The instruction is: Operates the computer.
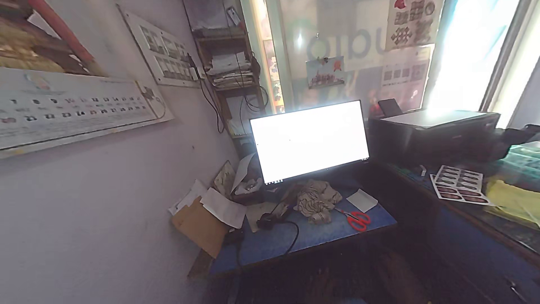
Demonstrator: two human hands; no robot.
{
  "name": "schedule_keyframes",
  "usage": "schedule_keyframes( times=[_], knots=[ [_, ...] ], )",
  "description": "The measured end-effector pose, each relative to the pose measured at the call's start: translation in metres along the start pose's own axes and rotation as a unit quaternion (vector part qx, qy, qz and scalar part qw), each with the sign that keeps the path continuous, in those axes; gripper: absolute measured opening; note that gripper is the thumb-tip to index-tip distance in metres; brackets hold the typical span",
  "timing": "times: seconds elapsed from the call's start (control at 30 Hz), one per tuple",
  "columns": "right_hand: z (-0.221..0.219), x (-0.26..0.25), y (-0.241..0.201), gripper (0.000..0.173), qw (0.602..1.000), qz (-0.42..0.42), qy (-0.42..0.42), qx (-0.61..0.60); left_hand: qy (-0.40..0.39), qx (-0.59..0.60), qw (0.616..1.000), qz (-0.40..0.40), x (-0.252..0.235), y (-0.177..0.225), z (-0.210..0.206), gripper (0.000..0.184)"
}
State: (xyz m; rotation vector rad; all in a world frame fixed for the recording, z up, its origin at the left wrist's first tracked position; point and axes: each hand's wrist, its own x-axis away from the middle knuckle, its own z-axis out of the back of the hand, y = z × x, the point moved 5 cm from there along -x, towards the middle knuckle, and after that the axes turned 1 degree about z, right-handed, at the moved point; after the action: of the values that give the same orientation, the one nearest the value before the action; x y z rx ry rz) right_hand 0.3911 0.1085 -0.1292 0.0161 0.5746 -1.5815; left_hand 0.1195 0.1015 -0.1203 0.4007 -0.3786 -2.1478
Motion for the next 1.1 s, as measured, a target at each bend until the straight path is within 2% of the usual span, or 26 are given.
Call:
schedule_keyframes(
  times=[0.2,0.33,0.5,0.6,0.87,1.1],
  knots=[
    [-0.005,-0.002,0.007,0.046,1.0,-0.003,-0.008,0.008,0.007,-0.004,1.0,-0.006,-0.005,-0.007,-0.006,0.06],
    [-0.001,-0.002,0.004,0.048,0.999,-0.025,-0.026,-0.002,0.059,0.022,0.997,-0.037,-0.005,-0.02,-0.019,0.055],
    [0.005,0.0,-0.002,0.05,0.999,-0.035,-0.041,-0.009,-0.024,-0.021,0.999,-0.004,-0.007,-0.008,-0.01,0.06],
    [0.007,-0.002,-0.004,0.049,0.999,-0.032,-0.032,-0.013,-0.046,-0.028,0.999,-0.003,-0.008,-0.006,-0.007,0.058],
    [-0.008,0.002,0.01,0.049,1.0,-0.015,0.0,-0.014,-0.01,-0.03,0.999,-0.017,-0.005,-0.012,-0.016,0.055],
    [0.002,-0.001,-0.004,0.05,0.998,-0.003,-0.037,-0.046,-0.003,-0.018,1.0,-0.022,-0.003,-0.01,-0.013,0.056]
  ],
)
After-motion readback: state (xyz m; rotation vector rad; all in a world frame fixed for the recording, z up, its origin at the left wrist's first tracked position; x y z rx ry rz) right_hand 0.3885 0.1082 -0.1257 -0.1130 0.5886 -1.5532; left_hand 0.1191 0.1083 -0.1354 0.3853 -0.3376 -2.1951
